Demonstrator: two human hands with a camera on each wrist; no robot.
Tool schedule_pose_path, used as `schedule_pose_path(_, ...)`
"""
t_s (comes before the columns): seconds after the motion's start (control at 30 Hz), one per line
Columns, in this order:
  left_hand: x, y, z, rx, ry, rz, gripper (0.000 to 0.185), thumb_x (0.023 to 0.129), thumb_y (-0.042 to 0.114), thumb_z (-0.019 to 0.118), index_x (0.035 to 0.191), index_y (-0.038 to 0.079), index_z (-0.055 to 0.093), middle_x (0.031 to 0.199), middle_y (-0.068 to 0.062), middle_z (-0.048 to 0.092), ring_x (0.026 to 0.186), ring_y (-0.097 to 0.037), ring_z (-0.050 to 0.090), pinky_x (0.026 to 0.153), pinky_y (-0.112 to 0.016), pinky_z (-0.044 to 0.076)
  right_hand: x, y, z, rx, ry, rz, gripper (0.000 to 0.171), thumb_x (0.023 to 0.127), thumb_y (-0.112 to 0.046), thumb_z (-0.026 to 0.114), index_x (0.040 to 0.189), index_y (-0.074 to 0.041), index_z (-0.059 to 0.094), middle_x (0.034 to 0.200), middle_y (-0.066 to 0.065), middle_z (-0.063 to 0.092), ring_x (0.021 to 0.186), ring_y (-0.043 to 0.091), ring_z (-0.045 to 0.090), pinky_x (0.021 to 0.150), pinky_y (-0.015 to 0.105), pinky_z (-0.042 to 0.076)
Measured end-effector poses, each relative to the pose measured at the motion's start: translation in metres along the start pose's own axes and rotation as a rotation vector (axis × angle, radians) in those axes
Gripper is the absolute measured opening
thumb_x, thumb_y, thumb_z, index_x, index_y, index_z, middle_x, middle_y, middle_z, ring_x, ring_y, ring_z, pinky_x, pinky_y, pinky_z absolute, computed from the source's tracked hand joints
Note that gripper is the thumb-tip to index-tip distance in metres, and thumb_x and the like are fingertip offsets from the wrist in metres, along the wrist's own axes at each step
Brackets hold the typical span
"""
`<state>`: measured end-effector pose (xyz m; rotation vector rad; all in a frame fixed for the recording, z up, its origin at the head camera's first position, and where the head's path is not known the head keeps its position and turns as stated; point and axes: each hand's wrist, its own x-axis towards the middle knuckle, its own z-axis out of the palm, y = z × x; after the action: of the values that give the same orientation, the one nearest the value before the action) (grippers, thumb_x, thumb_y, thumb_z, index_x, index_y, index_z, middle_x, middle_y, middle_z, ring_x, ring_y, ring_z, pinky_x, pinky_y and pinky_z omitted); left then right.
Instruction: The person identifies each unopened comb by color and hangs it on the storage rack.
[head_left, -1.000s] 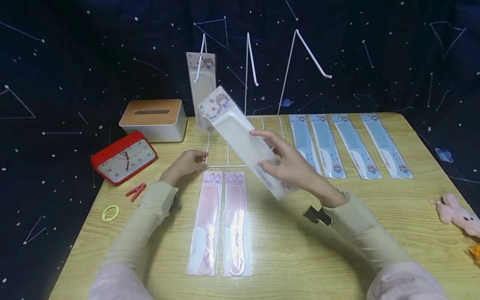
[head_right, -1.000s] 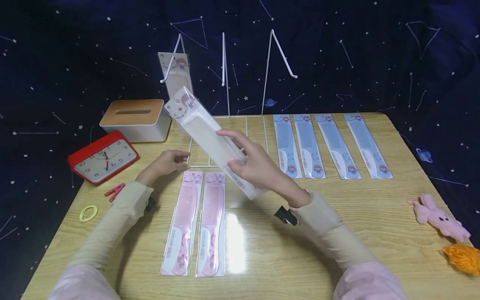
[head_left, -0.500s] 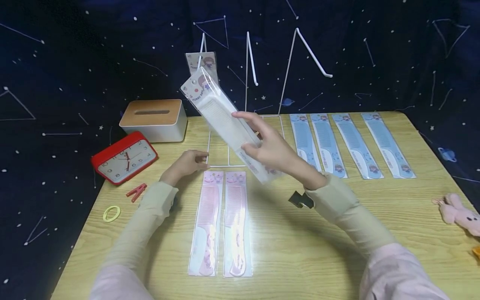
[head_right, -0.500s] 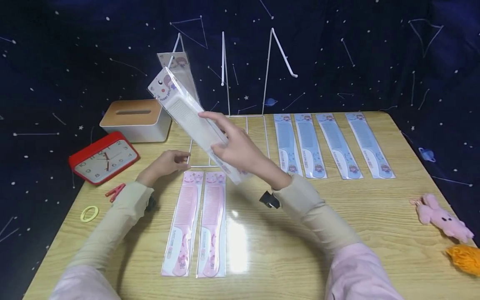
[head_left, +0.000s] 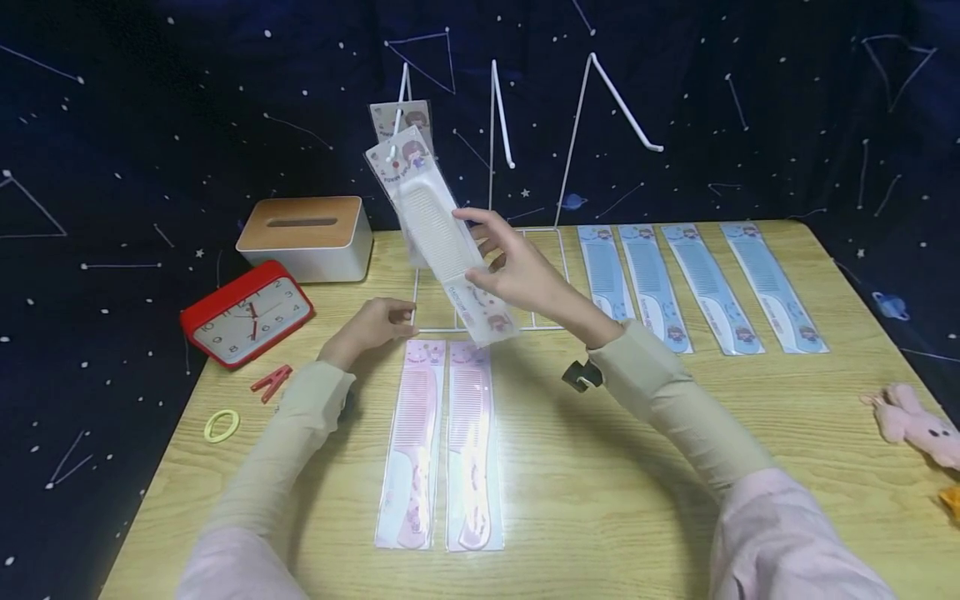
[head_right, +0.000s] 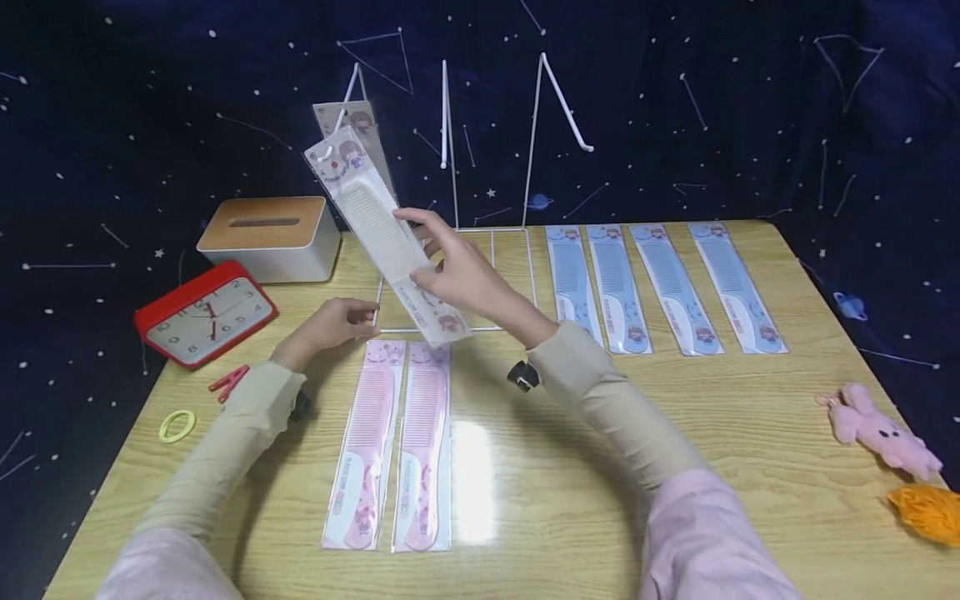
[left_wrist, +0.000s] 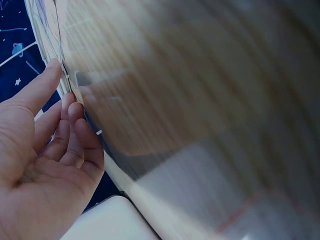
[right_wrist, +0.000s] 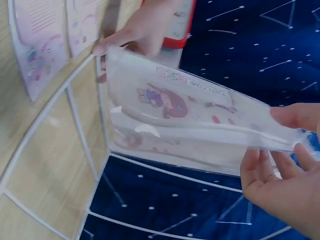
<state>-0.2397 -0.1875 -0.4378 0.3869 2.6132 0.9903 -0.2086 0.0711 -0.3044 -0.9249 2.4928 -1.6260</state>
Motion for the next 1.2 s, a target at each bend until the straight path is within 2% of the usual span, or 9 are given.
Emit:
schedule_pose_path(0.3,-0.002,0.003,-0.001,-0.004,-0.004,-0.011,0.054,0.086,0.015,0.069,0.133,-0.005,0.050,0.122,-0.022,0.060,0.114,-0.034,0.056,0.101,-0.043,0.043,0.030,0.020,0.009,0.020,-0.054,0.041,0.079,0.082,0.002,0.067,0.149,-0.018,0.030,0.136,0.011,0.048,0.108,0.024,0.053,0.083,0.035,0.049)
schedule_pose_path(0.57,-0.002,0.003,-0.001,-0.019,-0.007,-0.006,0.054,0.086,0.014,0.069,0.133,-0.005,0.050,0.118,-0.021,0.061,0.110,-0.031,0.056,0.097,-0.041,0.046,0.045,0.038,0.008,0.077,-0.079,0.074,0.076,0.085,-0.001,0.067,0.149,-0.018,0.029,0.140,0.011,0.044,0.120,0.026,0.049,0.090,0.039,0.049)
schedule_pose_path(0.7,-0.002,0.001,-0.001,-0.013,-0.001,0.001,0.054,0.086,0.015,0.070,0.132,-0.005,0.051,0.119,-0.021,0.061,0.111,-0.032,0.056,0.097,-0.041,0.046,0.042,0.045,0.006,0.064,-0.088,0.083,0.073,0.086,-0.003,0.066,0.148,-0.017,0.030,0.141,0.012,0.044,0.125,0.029,0.046,0.094,0.041,0.046)
schedule_pose_path(0.93,0.001,-0.002,-0.001,0.001,0.000,-0.005,0.053,0.087,0.015,0.069,0.132,-0.004,0.051,0.119,-0.020,0.061,0.112,-0.032,0.056,0.100,-0.043,0.043,0.028,0.054,0.001,0.029,-0.070,0.112,0.067,0.087,-0.006,0.066,0.146,-0.016,0.036,0.137,0.013,0.049,0.122,0.029,0.047,0.097,0.045,0.044)
schedule_pose_path(1.07,0.001,-0.001,-0.001,-0.004,-0.003,-0.008,0.053,0.086,0.015,0.070,0.132,-0.004,0.052,0.118,-0.020,0.062,0.111,-0.031,0.056,0.100,-0.043,0.043,0.010,0.059,0.003,0.013,-0.079,0.132,0.064,0.087,-0.009,0.066,0.144,-0.015,0.038,0.135,0.013,0.051,0.122,0.032,0.047,0.097,0.045,0.043)
schedule_pose_path(1.2,0.000,0.001,-0.001,0.002,-0.007,-0.011,0.053,0.087,0.016,0.069,0.133,-0.004,0.051,0.118,-0.019,0.061,0.112,-0.031,0.056,0.099,-0.043,0.045,-0.018,0.062,0.009,0.015,-0.120,0.144,0.062,0.087,-0.011,0.067,0.143,-0.011,0.039,0.134,0.016,0.050,0.121,0.037,0.046,0.098,0.048,0.042)
